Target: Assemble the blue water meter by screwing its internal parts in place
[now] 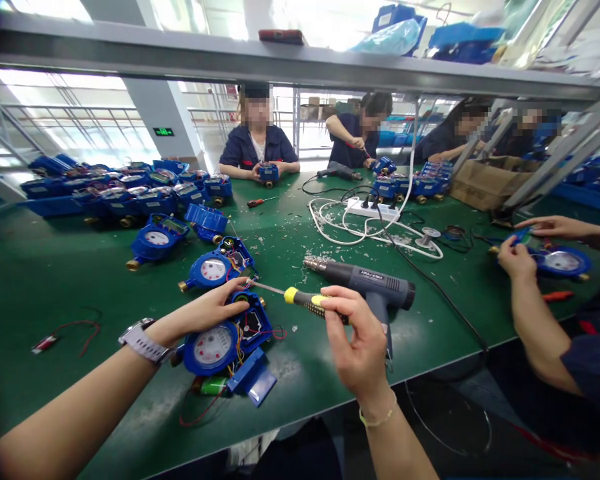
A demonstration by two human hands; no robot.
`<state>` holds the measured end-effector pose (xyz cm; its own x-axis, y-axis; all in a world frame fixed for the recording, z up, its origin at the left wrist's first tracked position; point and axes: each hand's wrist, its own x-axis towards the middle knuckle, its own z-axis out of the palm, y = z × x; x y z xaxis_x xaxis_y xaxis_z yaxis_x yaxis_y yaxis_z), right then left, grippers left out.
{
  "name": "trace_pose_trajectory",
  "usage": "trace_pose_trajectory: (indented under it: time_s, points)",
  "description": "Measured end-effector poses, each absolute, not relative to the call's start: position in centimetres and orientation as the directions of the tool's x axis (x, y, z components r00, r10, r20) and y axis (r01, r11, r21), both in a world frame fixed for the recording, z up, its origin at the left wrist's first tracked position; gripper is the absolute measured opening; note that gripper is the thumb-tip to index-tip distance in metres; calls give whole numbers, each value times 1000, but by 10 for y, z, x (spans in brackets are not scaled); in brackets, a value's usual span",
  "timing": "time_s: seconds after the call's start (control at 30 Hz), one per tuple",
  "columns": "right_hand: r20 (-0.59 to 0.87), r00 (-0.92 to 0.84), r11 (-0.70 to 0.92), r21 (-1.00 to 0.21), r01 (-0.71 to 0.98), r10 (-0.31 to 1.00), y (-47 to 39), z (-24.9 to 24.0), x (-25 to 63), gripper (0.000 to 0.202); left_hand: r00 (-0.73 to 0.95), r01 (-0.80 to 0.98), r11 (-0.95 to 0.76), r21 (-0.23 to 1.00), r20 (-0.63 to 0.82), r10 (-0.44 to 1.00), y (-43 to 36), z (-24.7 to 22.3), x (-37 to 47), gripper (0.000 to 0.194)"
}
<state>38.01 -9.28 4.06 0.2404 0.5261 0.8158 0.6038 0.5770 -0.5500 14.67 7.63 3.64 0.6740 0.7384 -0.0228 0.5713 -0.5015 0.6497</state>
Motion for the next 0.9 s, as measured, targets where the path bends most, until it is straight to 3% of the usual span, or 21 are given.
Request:
trace_pose_trajectory:
  time_s: [0.27,0.43,0.53,0.6,0.7,0.77,0.9]
  points:
    - [871,-164,660,-215,720,463,-103,63,362,26,688,567,-517,641,-23,725,77,36,146,78]
    - [769,-483,650,117,751,419,-104,78,357,24,701,562,-518,645,-38,713,78,35,145,80]
    - [749,-541,635,213,743,382,-96,78,355,25,709,556,-524,646,-39,704,79,35,145,79]
    - [808,-465,669,122,733,363,-84,69,353,26,715,550,-529,646,-38,698,79,36,144,78]
    - [921,-75,780,-277,561,382,-62,53,344,26,726,545,-537,644,-42,686,80,36,143,78]
    - [890,179,812,-457,364,420,-50,48,335,21,732,542,-543,642,-44,679,81,36,143,77]
    - [827,322,797,-545,259,461,-33,58,325,9,740,537,-551,639,-44,671,85,36,141,77]
